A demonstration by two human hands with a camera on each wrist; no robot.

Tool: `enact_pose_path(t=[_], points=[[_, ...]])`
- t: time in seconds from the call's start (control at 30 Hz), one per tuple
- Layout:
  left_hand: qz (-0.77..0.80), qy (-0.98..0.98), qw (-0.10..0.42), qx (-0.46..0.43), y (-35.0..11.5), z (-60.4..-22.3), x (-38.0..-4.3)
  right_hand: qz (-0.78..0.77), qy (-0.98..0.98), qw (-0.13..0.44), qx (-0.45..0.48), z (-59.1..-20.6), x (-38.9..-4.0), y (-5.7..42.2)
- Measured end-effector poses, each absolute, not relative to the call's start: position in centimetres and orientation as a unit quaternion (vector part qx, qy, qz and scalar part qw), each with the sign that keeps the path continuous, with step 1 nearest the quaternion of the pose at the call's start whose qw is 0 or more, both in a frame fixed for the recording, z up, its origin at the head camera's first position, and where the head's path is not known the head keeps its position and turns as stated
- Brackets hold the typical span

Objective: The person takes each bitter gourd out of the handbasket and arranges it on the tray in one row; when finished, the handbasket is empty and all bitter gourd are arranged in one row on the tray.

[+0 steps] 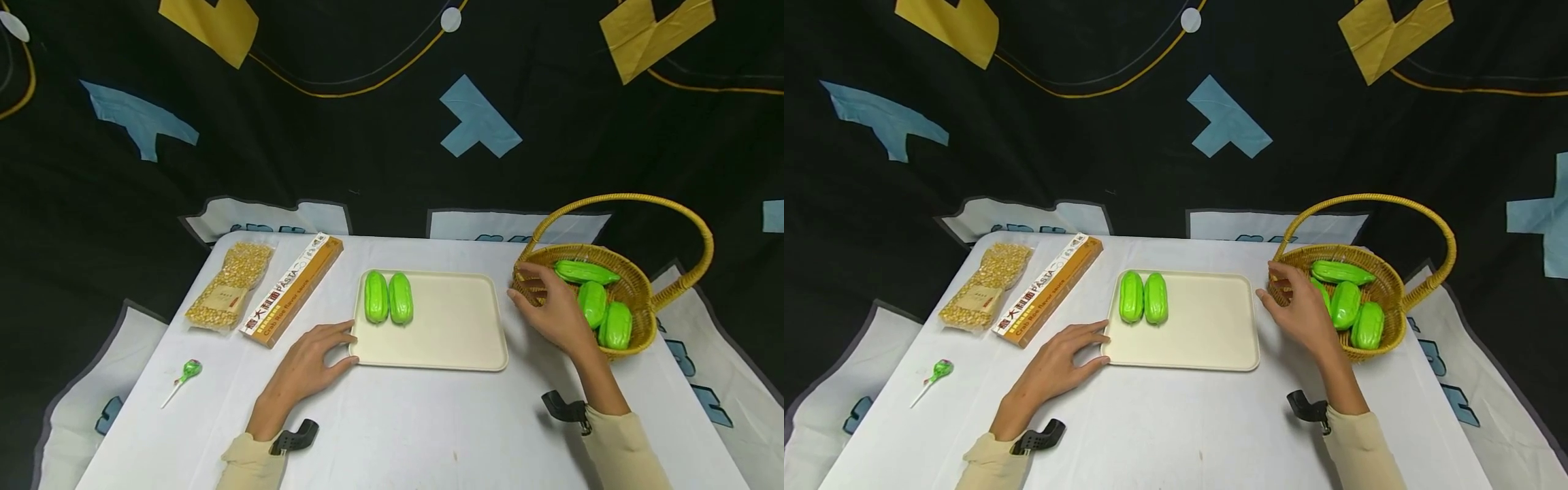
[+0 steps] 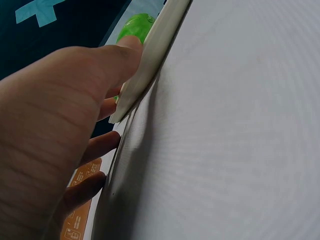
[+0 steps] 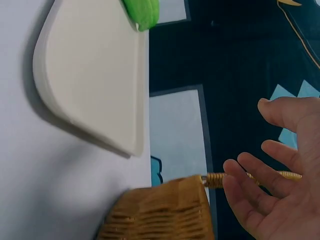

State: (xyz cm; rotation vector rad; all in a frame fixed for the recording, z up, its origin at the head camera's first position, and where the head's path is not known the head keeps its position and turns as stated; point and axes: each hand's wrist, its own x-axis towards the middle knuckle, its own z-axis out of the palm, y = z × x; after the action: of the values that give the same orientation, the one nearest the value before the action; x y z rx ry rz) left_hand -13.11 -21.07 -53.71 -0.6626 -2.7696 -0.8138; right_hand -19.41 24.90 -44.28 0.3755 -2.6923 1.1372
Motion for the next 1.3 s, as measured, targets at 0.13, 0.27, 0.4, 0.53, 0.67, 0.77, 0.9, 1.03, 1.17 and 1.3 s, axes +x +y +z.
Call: enact_pose_path(t=[0.13, 0.27, 0.4, 0.53, 0.67, 0.77, 0.9, 1.03, 1.17, 1.3], points=[[-0.275, -0.931, 0.091, -0.223, -21.1, -53.7, -13.1, 0.379, -0.911, 0.106, 0.125, -44.3, -19.4, 25.8], [-0.275, -0.931, 0.091, -0.224, -21.2, -53.7, -13.1, 0.376, -0.913, 0.108, 0.114, -44.4, -19.4, 26.7], [-0.276, -0.929, 0.095, -0.226, -21.1, -53.6, -13.1, 0.369, -0.918, 0.104, 0.099, -44.5, -19.2, 27.7], [-0.275, -0.929, 0.098, -0.228, -21.1, -53.6, -13.1, 0.362, -0.922, 0.101, 0.089, -44.7, -19.0, 28.6], [-0.275, -0.928, 0.098, -0.230, -21.1, -53.7, -13.1, 0.355, -0.926, 0.100, 0.081, -44.9, -18.9, 29.4], [-0.276, -0.929, 0.097, -0.228, -21.1, -53.7, -13.1, 0.351, -0.928, 0.097, 0.077, -45.0, -19.1, 29.9], [-0.274, -0.930, 0.097, -0.227, -21.1, -53.7, -13.1, 0.349, -0.930, 0.088, 0.069, -45.3, -19.3, 30.7], [-0.275, -0.929, 0.098, -0.228, -21.1, -53.8, -13.1, 0.345, -0.933, 0.084, 0.058, -45.7, -19.6, 31.4], [-0.276, -0.927, 0.100, -0.231, -21.1, -53.8, -13.1, 0.340, -0.936, 0.084, 0.046, -46.1, -19.8, 31.9], [-0.277, -0.927, 0.100, -0.231, -21.1, -53.8, -13.1, 0.328, -0.941, 0.077, 0.028, -46.3, -19.9, 32.3]])
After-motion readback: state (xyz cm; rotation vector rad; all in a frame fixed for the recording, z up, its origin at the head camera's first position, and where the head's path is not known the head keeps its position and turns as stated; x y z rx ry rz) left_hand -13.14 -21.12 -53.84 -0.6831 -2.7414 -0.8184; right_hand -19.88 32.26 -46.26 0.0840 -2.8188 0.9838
